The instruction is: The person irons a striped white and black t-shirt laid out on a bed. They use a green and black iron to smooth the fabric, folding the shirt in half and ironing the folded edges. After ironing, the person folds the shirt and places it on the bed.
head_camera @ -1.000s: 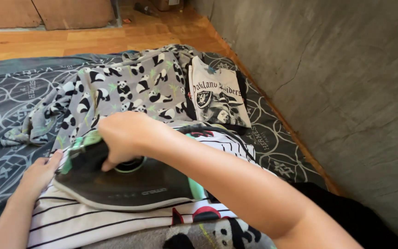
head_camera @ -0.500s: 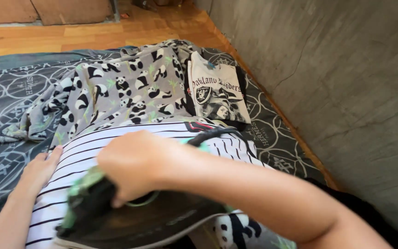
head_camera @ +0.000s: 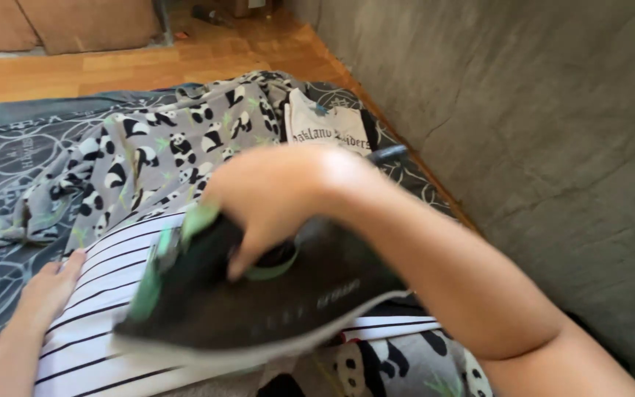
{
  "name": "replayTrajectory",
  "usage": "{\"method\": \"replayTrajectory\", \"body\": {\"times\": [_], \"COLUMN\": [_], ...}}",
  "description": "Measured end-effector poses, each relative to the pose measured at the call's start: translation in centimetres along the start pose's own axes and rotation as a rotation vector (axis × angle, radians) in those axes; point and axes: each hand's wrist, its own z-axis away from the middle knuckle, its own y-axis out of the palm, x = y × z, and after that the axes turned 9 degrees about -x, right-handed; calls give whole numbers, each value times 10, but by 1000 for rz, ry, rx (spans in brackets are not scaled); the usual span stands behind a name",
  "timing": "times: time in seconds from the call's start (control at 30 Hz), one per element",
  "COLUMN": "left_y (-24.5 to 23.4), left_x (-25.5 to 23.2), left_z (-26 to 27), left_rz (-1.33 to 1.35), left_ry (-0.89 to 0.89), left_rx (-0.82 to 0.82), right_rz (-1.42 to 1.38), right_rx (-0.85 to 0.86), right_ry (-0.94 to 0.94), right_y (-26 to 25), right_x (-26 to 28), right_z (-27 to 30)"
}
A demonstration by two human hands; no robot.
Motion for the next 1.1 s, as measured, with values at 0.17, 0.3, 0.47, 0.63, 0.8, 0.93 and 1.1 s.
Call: {"method": "replayTrajectory", "body": {"times": [0.17,0.3,0.47,0.63,0.8,0.93,1.1], "left_y": [-21,-44,15,20,4,5,8], "left_x": [-27,-85,-99,-96,-108,-110,-104], "left_z": [-5,-12,-28,-6,12,10,9], "left_rz": [-213,-328,-76,-22,-59,-104,-69], "left_ry": [-7,178,344,182,149,135,159], "left_rx": [64,-2,58,124,127,127,129], "right_rz": [53,103,88,41,108,105,76], "right_rx": [-16,51,39,74,156,148,6], "right_ry": [591,512,727,785,711,765,858], "right_y": [-16,10,50,59,44,47,70], "right_x": [-22,-63,-110,-102,-70,-69,-90], "right_z": [7,-15,-53,-68,-33,-35,-85]}}
